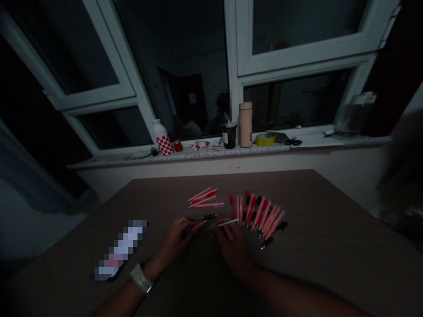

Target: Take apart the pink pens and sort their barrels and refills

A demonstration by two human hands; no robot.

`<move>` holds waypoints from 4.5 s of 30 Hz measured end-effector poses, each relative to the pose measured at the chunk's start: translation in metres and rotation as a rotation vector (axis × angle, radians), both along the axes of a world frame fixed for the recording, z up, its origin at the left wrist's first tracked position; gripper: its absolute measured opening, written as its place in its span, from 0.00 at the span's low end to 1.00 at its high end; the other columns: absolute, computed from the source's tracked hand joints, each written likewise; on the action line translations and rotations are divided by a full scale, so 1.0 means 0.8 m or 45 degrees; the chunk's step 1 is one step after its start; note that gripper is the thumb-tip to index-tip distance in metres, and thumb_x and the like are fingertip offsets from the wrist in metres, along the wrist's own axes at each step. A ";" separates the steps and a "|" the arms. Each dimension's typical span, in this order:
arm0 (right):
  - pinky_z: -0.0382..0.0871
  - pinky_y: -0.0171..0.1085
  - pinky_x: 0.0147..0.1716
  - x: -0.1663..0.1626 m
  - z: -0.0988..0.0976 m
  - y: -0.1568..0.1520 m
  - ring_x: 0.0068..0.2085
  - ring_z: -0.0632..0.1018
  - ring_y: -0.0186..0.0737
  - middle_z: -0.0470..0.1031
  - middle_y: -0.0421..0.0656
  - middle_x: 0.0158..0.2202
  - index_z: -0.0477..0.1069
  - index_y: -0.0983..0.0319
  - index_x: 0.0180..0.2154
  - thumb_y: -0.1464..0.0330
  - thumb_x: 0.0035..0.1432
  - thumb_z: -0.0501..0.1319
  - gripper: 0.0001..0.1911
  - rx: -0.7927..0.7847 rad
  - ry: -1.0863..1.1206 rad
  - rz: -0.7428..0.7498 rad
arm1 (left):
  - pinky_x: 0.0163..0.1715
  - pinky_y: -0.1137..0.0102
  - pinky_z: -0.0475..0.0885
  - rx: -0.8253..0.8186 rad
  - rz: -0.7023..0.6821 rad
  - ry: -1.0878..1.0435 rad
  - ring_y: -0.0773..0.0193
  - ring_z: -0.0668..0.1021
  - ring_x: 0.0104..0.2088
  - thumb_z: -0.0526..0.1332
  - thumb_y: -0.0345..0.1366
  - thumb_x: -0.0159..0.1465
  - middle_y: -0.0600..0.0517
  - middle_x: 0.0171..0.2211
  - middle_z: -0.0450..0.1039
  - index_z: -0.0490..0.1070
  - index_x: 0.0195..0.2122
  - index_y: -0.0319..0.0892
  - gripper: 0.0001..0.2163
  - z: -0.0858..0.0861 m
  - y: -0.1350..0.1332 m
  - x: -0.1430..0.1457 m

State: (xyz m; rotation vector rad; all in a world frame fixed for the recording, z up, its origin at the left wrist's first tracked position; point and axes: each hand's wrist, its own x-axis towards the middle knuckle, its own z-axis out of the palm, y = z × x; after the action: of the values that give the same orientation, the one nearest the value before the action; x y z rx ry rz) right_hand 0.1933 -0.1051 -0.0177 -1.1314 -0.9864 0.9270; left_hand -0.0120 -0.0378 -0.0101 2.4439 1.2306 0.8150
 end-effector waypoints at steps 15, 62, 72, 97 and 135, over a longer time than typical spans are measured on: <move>0.67 0.39 0.23 0.001 0.008 -0.002 0.27 0.77 0.45 0.76 0.40 0.26 0.72 0.56 0.32 0.55 0.52 0.65 0.13 0.012 0.045 -0.006 | 0.36 0.67 0.67 -0.077 0.111 -0.160 0.60 0.73 0.35 0.58 0.45 0.67 0.49 0.34 0.74 0.74 0.40 0.41 0.12 0.011 0.000 0.005; 0.67 0.36 0.22 0.001 0.010 -0.002 0.26 0.76 0.40 0.74 0.38 0.26 0.69 0.57 0.34 0.51 0.54 0.64 0.17 -0.057 0.091 0.116 | 0.40 0.66 0.72 -0.226 0.107 -0.399 0.59 0.73 0.39 0.57 0.48 0.67 0.49 0.35 0.72 0.71 0.40 0.42 0.14 0.047 -0.020 0.003; 0.71 0.36 0.27 0.004 0.003 -0.005 0.29 0.78 0.41 0.77 0.40 0.28 0.73 0.58 0.35 0.55 0.57 0.64 0.14 -0.008 -0.087 0.329 | 0.39 0.68 0.73 -0.700 -0.160 -0.657 0.61 0.79 0.37 0.59 0.44 0.67 0.47 0.37 0.79 0.70 0.40 0.41 0.10 0.034 -0.028 0.012; 0.65 0.31 0.22 0.001 -0.001 -0.007 0.23 0.73 0.35 0.72 0.37 0.22 0.72 0.61 0.35 0.55 0.58 0.63 0.15 -0.062 -0.263 0.397 | 0.29 0.70 0.61 -0.174 0.151 0.303 0.60 0.74 0.32 0.59 0.47 0.63 0.50 0.31 0.73 0.72 0.32 0.43 0.12 0.034 0.006 -0.040; 0.63 0.32 0.23 0.006 0.003 -0.010 0.22 0.71 0.34 0.69 0.36 0.21 0.72 0.62 0.36 0.55 0.58 0.63 0.16 -0.044 -0.379 0.400 | 0.43 0.68 0.67 -0.135 -0.148 0.293 0.58 0.74 0.43 0.54 0.40 0.69 0.47 0.41 0.74 0.74 0.41 0.43 0.11 0.054 -0.001 -0.046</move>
State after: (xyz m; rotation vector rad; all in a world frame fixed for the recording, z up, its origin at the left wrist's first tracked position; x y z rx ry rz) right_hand 0.1979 -0.1133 -0.0154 -1.1858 -1.4259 1.0457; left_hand -0.0492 -0.0390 0.0332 2.5477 1.1607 0.4351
